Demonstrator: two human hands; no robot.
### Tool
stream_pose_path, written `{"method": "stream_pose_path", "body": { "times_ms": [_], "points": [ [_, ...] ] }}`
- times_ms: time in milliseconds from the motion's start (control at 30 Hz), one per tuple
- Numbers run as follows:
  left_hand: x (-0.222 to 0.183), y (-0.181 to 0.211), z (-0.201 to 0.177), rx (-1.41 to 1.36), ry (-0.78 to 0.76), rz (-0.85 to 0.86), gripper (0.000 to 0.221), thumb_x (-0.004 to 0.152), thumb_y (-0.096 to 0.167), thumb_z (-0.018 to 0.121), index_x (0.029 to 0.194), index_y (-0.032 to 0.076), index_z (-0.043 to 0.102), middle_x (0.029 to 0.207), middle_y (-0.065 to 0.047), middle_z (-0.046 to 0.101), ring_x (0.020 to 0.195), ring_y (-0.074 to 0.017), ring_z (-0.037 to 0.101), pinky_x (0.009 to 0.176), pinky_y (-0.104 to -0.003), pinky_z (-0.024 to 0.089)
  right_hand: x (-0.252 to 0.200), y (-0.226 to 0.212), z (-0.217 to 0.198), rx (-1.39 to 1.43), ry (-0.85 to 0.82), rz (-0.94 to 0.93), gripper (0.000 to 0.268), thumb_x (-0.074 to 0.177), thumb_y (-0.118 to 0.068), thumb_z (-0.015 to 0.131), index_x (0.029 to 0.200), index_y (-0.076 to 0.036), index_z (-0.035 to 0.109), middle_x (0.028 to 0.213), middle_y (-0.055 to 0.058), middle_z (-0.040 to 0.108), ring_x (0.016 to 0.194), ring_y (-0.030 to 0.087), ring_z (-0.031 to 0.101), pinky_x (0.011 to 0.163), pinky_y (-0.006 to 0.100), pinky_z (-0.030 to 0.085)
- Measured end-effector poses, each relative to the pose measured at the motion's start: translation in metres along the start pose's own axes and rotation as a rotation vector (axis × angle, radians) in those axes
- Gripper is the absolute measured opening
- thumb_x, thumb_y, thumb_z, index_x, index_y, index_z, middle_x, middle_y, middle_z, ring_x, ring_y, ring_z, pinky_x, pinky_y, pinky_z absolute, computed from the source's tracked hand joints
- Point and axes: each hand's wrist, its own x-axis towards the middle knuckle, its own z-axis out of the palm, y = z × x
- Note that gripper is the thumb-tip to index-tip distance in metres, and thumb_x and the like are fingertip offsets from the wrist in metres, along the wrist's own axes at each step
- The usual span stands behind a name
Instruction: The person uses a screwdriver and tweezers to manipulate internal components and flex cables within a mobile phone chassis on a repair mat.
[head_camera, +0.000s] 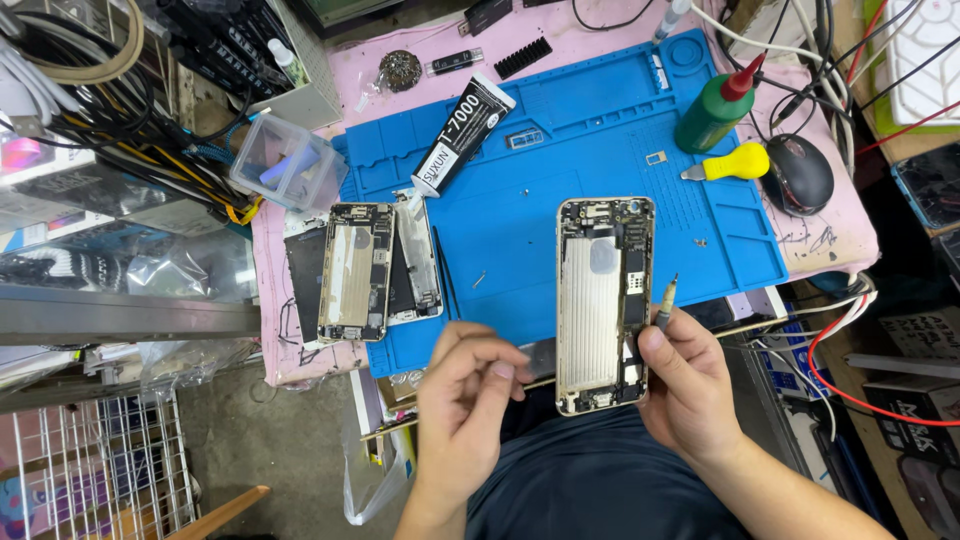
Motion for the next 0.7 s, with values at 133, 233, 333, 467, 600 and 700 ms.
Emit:
{"method": "stream_pose_path", "body": {
  "times_ms": [133,233,333,467,600,700],
  "points": [
    [0.006,-0.031,0.001,-0.501,-0.183,-0.154,0.018,0.1,0.003,0.055,0.115,-0.004,0.062,0.117,-0.011,0.06,0.096,-0.0132,0.06,0.084,-0.026,0.048,0.002,0.002,-0.004,-0.015,-0.114,-0.092,0.024,0.107,-0.012,0.06,0.123,0.004,0.064,0.09,0.008,0.07,0.062,0.008,0.058,0.051,0.022,0.045],
    [0.006,-0.034,0.01,-0.567,-0.251,-0.282,0.026,0.105,0.01,0.055,0.125,-0.006,0.057,0.107,-0.008,0.062,0.095,-0.0117,0.06,0.085,-0.025,0.049,0.006,0.004,-0.003,-0.109,-0.049,-0.109,0.023,0.104,-0.012,0.061,0.121,0.003,0.064,0.086,0.005,0.068,0.059,0.007,0.055,0.049,0.022,0.042],
    [0.011,-0.029,0.017,-0.263,-0.248,-0.224,0.033,0.102,0.008,0.058,0.132,-0.005,0.052,0.108,-0.004,0.065,0.094,-0.0082,0.06,0.082,-0.023,0.049,0.019,0.006,-0.002,-0.21,0.047,-0.117,0.021,0.104,-0.012,0.062,0.119,0.003,0.064,0.085,0.002,0.067,0.059,0.005,0.054,0.049,0.021,0.041],
    [0.024,-0.02,0.015,0.049,-0.047,-0.144,0.051,0.095,0.004,0.066,0.142,-0.003,0.049,0.102,-0.005,0.062,0.083,-0.0062,0.055,0.071,-0.024,0.047,0.042,-0.001,0.001,-0.453,0.09,-0.046,0.026,0.101,-0.015,0.064,0.12,0.003,0.068,0.078,-0.001,0.066,0.054,0.003,0.049,0.046,0.019,0.038],
    [0.028,-0.009,-0.001,0.314,0.024,-0.189,0.048,0.093,0.004,0.064,0.141,0.002,0.055,0.093,-0.008,0.064,0.066,-0.0084,0.052,0.056,-0.025,0.044,0.05,-0.003,0.004,-0.818,0.052,-0.013,0.029,0.098,-0.013,0.065,0.119,0.006,0.071,0.074,-0.001,0.066,0.055,0.0,0.047,0.045,0.02,0.035],
    [0.032,-0.008,-0.004,0.546,0.055,-0.061,0.035,0.094,0.003,0.061,0.128,0.002,0.062,0.095,-0.009,0.072,0.068,-0.0148,0.063,0.062,-0.028,0.053,0.056,0.005,0.012,-0.851,0.033,-0.057,0.032,0.097,-0.012,0.066,0.124,0.006,0.07,0.076,0.0,0.067,0.058,0.001,0.048,0.046,0.021,0.036]
  ]
}}
